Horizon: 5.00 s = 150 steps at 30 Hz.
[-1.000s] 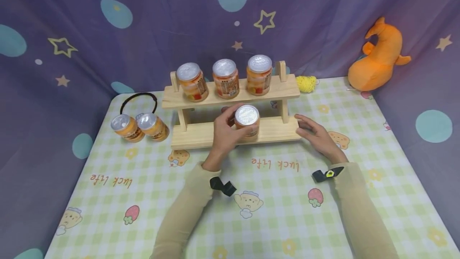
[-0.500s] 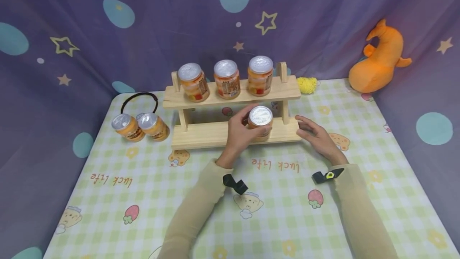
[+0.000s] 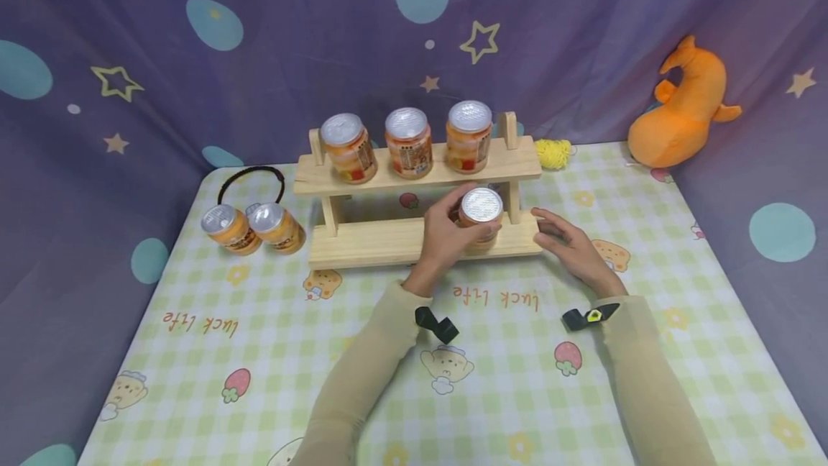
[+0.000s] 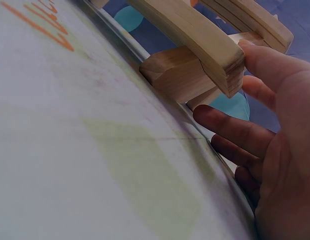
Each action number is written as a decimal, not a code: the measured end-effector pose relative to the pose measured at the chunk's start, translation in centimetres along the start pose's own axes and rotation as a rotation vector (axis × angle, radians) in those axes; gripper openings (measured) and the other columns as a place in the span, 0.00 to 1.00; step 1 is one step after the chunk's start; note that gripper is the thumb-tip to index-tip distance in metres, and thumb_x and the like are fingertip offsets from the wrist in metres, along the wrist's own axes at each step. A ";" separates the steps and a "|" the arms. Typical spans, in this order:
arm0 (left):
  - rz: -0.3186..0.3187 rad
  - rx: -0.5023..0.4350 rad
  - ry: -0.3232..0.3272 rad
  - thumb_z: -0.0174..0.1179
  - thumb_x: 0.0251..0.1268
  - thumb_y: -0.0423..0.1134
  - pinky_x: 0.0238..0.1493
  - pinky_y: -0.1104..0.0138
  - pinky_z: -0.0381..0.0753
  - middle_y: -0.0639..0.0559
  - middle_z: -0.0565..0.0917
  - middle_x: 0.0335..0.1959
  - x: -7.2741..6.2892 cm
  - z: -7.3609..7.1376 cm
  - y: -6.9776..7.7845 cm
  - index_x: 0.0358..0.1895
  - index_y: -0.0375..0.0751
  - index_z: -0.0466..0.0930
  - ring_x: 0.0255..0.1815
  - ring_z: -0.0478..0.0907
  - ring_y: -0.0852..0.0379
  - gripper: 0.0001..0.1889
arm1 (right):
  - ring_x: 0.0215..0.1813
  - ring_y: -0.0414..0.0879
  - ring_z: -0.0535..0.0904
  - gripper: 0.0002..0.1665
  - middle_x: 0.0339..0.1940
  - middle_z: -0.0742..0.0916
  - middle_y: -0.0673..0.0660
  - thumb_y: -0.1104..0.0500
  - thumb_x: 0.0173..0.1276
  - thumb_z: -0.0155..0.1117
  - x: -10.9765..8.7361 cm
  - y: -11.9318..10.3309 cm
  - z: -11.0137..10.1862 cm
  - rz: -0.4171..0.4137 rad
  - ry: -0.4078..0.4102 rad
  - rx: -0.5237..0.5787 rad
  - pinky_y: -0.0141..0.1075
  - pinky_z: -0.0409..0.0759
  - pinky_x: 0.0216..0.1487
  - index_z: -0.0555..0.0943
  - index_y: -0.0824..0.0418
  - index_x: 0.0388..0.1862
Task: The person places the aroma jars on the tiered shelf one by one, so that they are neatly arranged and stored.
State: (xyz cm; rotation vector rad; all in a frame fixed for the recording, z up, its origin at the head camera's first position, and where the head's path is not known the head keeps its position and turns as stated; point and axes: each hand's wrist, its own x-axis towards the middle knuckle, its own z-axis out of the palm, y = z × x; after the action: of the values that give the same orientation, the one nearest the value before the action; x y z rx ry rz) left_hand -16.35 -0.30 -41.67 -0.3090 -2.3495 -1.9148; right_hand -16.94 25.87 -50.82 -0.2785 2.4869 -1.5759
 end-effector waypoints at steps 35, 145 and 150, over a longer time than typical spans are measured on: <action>0.065 0.108 -0.053 0.78 0.48 0.38 0.68 0.54 0.75 0.43 0.81 0.63 -0.3 -1.4 -0.5 0.68 0.43 0.72 0.66 0.77 0.47 0.39 | 0.59 0.21 0.70 0.34 0.72 0.77 0.63 0.50 0.77 0.57 0.0 0.0 0.1 -0.011 0.014 -0.006 0.24 0.69 0.60 0.62 0.49 0.79; -0.278 0.064 0.872 0.71 0.50 0.29 0.56 0.74 0.72 0.59 0.78 0.51 -3.7 -33.9 -9.6 0.67 0.51 0.72 0.52 0.73 0.66 0.37 | 0.60 0.24 0.72 0.34 0.71 0.77 0.63 0.49 0.77 0.56 0.1 -0.1 0.1 0.002 -0.001 0.027 0.24 0.70 0.61 0.62 0.47 0.79; -0.251 0.074 0.883 0.72 0.48 0.29 0.51 0.77 0.72 0.62 0.76 0.46 -3.6 -33.8 -10.3 0.68 0.45 0.72 0.49 0.74 0.67 0.38 | 0.60 0.25 0.72 0.34 0.71 0.77 0.63 0.50 0.77 0.56 0.1 -0.1 0.2 -0.004 -0.003 0.034 0.23 0.70 0.61 0.62 0.48 0.79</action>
State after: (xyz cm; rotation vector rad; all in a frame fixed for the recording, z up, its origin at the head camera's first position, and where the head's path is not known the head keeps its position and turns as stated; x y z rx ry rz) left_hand -16.93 -35.64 -45.23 0.7215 -1.8714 -1.5513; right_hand -16.94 25.66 -50.77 -0.2805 2.4567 -1.6163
